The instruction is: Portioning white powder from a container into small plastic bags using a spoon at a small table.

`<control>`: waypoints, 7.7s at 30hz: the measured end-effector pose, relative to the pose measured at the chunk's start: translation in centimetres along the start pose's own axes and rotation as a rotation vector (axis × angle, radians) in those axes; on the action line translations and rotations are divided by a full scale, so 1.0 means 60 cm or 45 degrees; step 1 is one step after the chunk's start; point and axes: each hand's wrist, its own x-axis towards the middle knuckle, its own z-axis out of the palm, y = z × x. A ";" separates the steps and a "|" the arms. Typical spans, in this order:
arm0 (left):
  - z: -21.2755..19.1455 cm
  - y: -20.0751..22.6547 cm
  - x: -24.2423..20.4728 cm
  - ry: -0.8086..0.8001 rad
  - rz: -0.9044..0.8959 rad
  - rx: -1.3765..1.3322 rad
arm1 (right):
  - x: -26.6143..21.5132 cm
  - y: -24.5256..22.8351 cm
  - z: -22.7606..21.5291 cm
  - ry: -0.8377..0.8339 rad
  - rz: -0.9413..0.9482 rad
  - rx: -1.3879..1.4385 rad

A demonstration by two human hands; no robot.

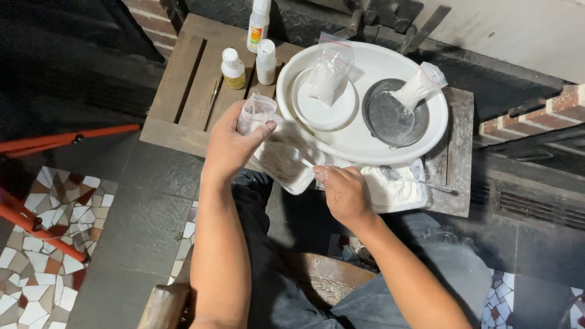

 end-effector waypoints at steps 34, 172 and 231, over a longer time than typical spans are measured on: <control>0.027 0.005 -0.004 -0.031 0.069 -0.699 | 0.041 -0.023 0.011 0.157 0.133 0.124; 0.035 0.011 -0.024 0.162 0.117 -0.145 | 0.054 -0.035 0.016 0.177 0.366 0.327; 0.030 0.008 -0.012 0.042 0.019 -0.249 | 0.084 -0.105 -0.171 0.469 0.038 0.322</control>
